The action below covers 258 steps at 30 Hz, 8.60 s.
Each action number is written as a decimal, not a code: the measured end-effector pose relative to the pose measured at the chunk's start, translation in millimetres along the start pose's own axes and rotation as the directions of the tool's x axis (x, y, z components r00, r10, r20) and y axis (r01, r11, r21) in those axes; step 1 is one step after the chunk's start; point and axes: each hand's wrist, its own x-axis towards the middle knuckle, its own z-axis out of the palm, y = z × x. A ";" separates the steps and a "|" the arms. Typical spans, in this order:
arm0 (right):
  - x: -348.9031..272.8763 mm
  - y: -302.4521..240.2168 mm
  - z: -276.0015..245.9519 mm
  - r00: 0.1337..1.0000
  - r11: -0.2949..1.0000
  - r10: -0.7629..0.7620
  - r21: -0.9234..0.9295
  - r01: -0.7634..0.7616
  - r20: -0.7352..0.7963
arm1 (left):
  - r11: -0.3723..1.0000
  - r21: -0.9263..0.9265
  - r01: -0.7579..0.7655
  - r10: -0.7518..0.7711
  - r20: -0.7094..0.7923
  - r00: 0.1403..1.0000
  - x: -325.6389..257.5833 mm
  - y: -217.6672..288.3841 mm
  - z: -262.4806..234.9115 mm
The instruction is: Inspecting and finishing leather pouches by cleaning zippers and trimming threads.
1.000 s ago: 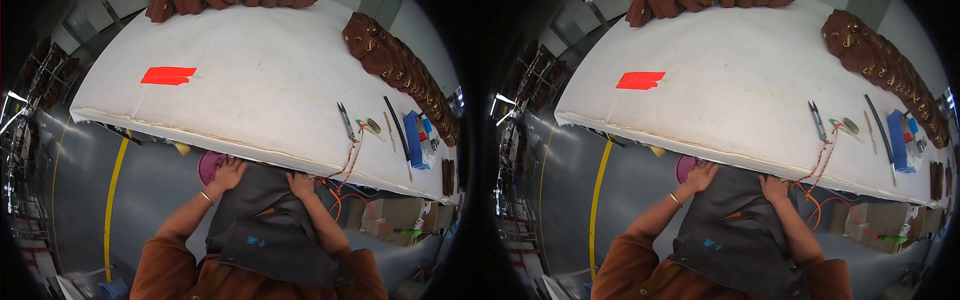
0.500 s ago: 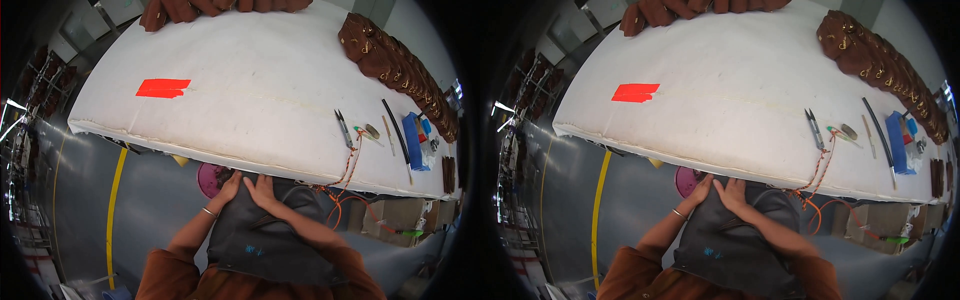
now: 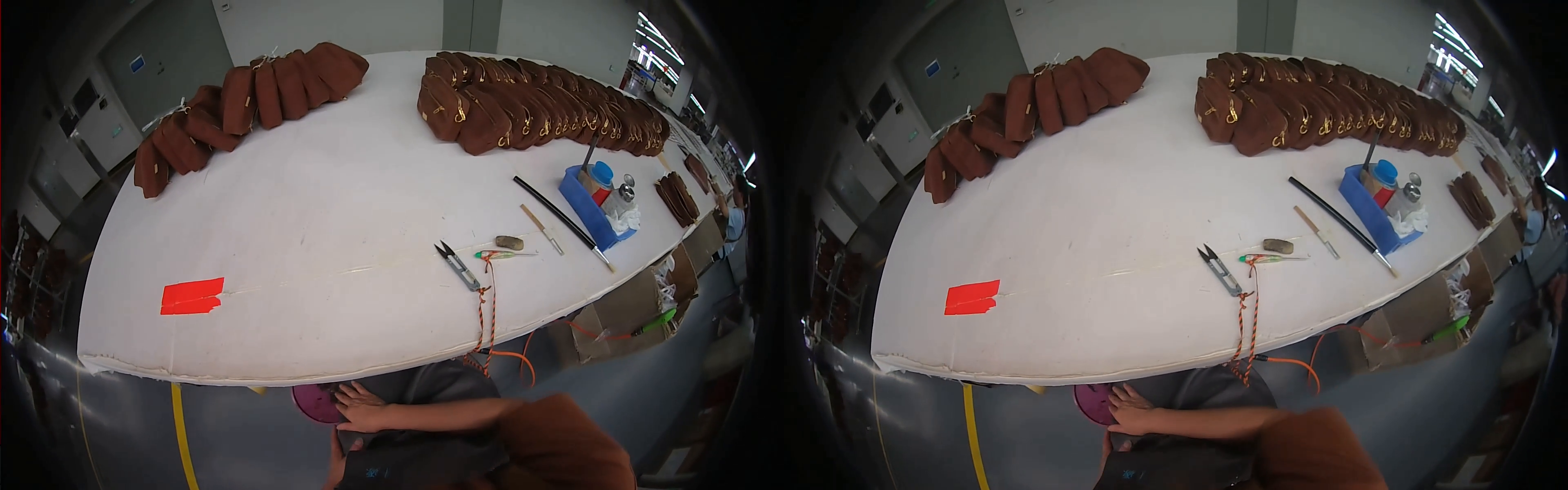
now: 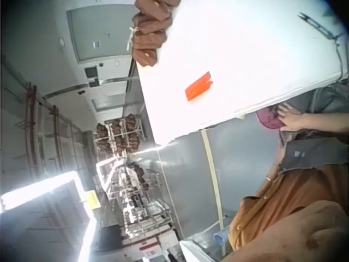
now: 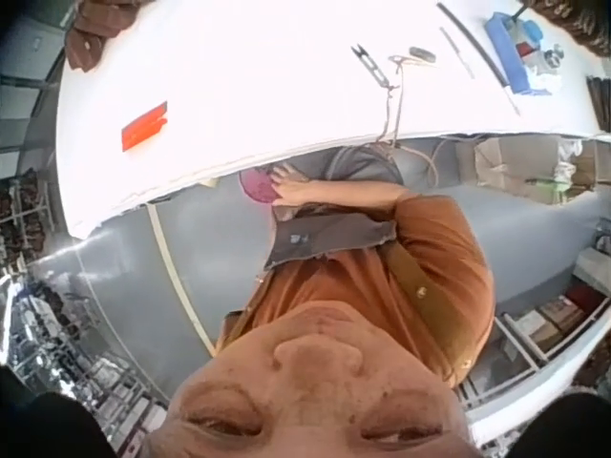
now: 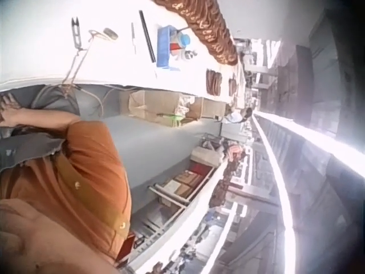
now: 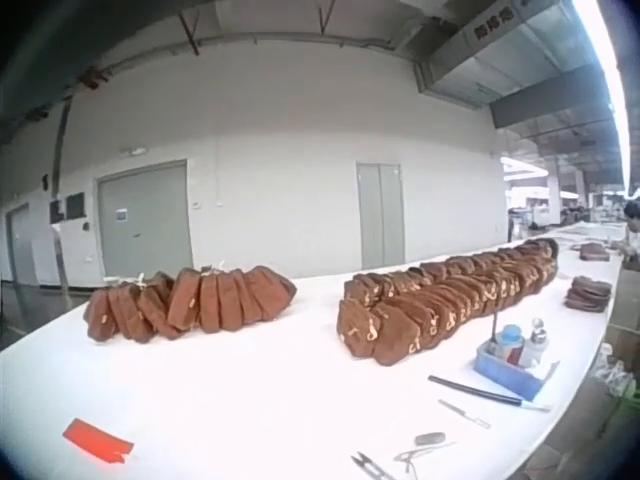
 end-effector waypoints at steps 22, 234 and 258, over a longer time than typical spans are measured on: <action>-219.8 72.2 -314.0 0.975 0.866 0.161 0.496 -0.065 -0.153 | 0.490 0.785 -0.379 0.480 0.120 0.869 114.6 85.9 63.0; -134.8 4.5 -226.1 0.607 0.519 0.544 0.800 0.299 -0.580 | 0.471 0.364 -0.804 0.880 -0.255 0.400 74.6 326.6 29.5; -124.1 19.3 -210.4 0.602 0.540 0.558 0.801 0.259 -0.571 | 0.378 0.434 -0.818 0.926 -0.190 0.327 74.8 318.7 29.6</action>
